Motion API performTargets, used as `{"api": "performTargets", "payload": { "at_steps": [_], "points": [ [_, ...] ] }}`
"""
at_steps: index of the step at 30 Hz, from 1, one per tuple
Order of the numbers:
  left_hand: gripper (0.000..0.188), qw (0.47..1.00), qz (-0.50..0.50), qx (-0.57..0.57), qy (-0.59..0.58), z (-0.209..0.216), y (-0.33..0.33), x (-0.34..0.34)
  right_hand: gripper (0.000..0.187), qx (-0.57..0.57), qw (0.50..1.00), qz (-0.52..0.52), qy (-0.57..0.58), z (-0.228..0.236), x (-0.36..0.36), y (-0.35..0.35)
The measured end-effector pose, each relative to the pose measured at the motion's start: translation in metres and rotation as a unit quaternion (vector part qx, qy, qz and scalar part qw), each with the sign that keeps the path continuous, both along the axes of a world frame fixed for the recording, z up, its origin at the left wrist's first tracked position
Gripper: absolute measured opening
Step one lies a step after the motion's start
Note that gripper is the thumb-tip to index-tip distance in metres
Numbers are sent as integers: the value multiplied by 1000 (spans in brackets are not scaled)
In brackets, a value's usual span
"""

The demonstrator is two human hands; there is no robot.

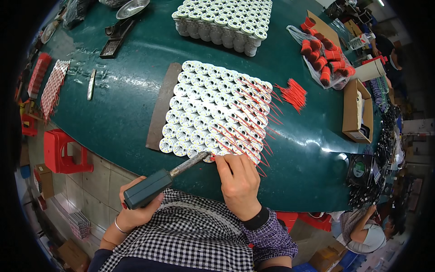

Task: The person holds a soldering gun and solders red wires one by one onto an array of circular LED circuit boards on the workbench.

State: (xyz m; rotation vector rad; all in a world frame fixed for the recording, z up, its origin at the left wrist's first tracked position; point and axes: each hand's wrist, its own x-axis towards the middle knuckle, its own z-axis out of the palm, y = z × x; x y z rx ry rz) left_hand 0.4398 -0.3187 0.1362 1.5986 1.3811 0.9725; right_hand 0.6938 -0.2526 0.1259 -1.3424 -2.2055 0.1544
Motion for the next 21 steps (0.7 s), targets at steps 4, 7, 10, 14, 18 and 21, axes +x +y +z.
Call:
{"api": "performTargets", "payload": {
  "at_steps": [4, 7, 10, 14, 18, 21],
  "points": [
    [20, 1000, -5, 4, 6, -1, -1, 0, 29, 0, 1000, -1, -3, 0, -1, 0],
    [20, 1000, -6, 24, 19, -1, -1, -1, 28, -2, 1000, -3, -9, 2, -1, 0],
    [21, 999, -1, 26, 30, 0, -5, -5, 28, 0, 1000, -1, -7, 2, -1, 0],
    [23, 1000, 25, 9, 5, 1, -10, -7, 27, -2, 1000, 1, -30, 1, 0, -2],
    [23, 999, 36, -7, -1, 4, -13, -9, 28, 20, 1000, 3, -6, 5, -3, -5],
    [23, 999, 28, -12, 12, 5, -12, -9, 28, 15, 1000, 12, 1, 2, -3, -5]
  ]
}}
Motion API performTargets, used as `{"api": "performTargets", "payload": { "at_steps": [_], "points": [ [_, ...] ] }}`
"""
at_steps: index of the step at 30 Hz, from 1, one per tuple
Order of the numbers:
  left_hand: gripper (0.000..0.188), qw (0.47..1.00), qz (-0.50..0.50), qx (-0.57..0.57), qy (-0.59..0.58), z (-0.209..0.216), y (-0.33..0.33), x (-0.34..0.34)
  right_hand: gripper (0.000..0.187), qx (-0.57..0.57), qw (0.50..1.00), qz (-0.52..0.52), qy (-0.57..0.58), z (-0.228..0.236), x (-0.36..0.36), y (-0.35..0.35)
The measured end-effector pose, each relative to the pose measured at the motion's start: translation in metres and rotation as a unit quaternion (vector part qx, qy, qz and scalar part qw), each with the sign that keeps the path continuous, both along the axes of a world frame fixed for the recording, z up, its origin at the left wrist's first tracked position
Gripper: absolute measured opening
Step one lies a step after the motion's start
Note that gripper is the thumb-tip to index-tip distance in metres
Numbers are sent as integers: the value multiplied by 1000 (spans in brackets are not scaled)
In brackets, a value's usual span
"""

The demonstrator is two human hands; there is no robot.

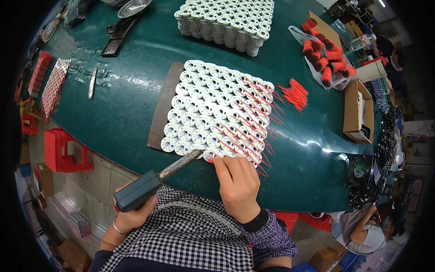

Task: The person holds a soldering gun and solders red wires one by one onto an array of circular LED circuit boards on the workbench.

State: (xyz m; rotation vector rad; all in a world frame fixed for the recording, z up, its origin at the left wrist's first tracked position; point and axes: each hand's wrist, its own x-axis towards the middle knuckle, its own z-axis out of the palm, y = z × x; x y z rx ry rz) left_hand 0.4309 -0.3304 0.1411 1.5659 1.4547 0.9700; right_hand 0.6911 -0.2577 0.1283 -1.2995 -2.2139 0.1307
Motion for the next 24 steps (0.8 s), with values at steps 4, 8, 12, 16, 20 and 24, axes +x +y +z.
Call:
{"api": "performTargets", "payload": {
  "at_steps": [4, 8, 12, 16, 20, 24],
  "points": [
    [24, 999, -18, 28, 11, -1, 1, 0, 27, -7, 1000, 3, -18, 0, -1, 0],
    [23, 1000, -13, 20, -4, -3, 0, 1, 26, -7, 1000, 8, -20, 1, -3, 1],
    [23, 1000, -18, 12, -7, -5, 0, 0, 26, -1, 1000, 7, -29, 0, -4, 1],
    [22, 1000, -22, 15, 0, -6, 0, 0, 25, -1, 999, 6, -39, 0, -4, 0],
    [21, 999, -32, 6, 4, -7, -1, -3, 24, -4, 999, 4, -44, 1, -4, 0],
    [21, 1000, -2, 14, 6, -7, -7, -5, 25, -3, 999, 7, -43, 1, -4, 0]
  ]
}}
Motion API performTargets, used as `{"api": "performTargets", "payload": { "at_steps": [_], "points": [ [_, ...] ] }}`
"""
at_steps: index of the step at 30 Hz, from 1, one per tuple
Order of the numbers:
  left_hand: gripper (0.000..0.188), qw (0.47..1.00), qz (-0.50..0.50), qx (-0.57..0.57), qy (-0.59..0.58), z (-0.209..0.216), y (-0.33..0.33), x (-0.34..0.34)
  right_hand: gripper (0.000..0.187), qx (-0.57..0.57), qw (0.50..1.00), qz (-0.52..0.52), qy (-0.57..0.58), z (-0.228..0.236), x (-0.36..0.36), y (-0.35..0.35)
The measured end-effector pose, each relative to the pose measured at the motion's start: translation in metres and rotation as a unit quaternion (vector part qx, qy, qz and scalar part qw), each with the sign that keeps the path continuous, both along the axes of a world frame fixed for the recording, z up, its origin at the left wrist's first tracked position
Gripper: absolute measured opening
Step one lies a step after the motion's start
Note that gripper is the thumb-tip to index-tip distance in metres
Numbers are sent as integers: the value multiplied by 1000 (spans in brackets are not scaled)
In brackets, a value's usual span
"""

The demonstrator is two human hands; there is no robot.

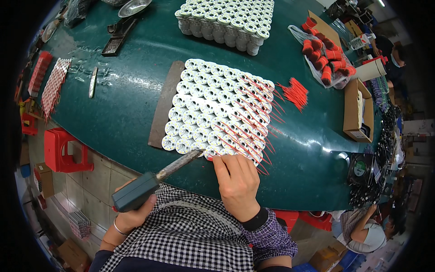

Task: The person holds a soldering gun and solders red wires one by one onto an array of circular LED circuit boards on the workbench.

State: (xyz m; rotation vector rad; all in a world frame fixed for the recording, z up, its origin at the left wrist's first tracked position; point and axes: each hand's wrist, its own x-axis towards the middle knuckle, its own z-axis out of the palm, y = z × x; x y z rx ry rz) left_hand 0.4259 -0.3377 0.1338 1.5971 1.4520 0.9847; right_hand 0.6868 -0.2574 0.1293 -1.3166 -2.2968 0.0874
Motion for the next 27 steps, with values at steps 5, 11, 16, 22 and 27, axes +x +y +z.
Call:
{"api": "performTargets", "payload": {
  "at_steps": [5, 11, 16, 22, 27],
  "points": [
    [25, 999, 23, -6, -26, 1, -3, -3, 25, -4, 1000, -6, -1, 3, -1, 0],
    [27, 1000, -5, -11, 2, 5, 5, -3, 27, -23, 1000, -8, -6, 14, 1, 1],
    [27, 1000, 3, -17, -22, 3, 8, 0, 26, 0, 1000, -12, 27, 12, 0, 9],
    [26, 1000, 2, -6, -13, 5, 12, 1, 23, -7, 999, -7, 30, 8, -2, 15],
    [25, 1000, 7, -11, -22, 0, 10, 0, 25, -19, 999, 26, 36, 11, 3, 6]
  ]
}}
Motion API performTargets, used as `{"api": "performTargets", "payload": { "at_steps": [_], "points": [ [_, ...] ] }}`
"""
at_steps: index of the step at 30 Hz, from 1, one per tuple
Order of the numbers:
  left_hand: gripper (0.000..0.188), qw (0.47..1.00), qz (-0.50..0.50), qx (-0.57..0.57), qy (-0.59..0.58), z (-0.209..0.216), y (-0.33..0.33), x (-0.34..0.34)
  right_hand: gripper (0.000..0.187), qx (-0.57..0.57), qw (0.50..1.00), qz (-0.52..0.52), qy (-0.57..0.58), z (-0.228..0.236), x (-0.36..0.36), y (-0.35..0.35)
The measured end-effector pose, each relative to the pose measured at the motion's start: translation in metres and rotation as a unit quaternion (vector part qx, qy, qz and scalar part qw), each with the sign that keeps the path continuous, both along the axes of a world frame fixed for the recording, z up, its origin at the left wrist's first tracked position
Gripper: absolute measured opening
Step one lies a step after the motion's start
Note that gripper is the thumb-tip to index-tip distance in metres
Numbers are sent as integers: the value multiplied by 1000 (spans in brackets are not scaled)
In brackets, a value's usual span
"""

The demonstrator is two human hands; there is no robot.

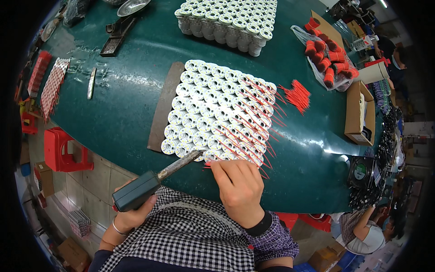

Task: The person holds a soldering gun and solders red wires one by one onto an array of circular LED circuit boards on the workbench.

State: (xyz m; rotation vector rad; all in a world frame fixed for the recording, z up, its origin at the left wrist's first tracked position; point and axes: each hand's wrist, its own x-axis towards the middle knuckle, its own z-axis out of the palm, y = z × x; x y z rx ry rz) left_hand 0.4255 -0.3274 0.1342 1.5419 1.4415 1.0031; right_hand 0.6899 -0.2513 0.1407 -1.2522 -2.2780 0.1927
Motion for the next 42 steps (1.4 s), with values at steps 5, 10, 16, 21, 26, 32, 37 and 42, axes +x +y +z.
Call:
{"api": "performTargets", "payload": {
  "at_steps": [5, 10, 16, 21, 26, 32, 37, 42],
  "points": [
    [23, 999, -19, 26, 10, 0, 1, 3, 27, -10, 1000, 14, -11, -6, 1, -1],
    [22, 999, -27, 24, 14, -2, 1, 4, 28, 3, 1000, 0, -17, -6, -4, 0],
    [22, 1000, -29, 1, 13, -1, -2, 3, 28, 5, 1000, -5, -29, -5, -6, 0],
    [20, 999, -32, 9, 20, -1, -2, 2, 27, 5, 1000, -8, -29, -6, -6, 1],
    [20, 999, -9, 34, 19, -2, -5, -1, 26, 4, 999, -5, -31, -5, -7, 1],
    [22, 1000, 8, 18, 3, 1, 1, 2, 24, -10, 998, -1, -54, -1, -3, 3],
    [24, 1000, -1, -9, 4, 2, 3, 0, 23, 36, 998, -47, -14, -1, -3, 14],
    [26, 1000, -7, -28, 3, 1, 9, 2, 23, 26, 998, -55, -4, -8, -5, 18]
  ]
}}
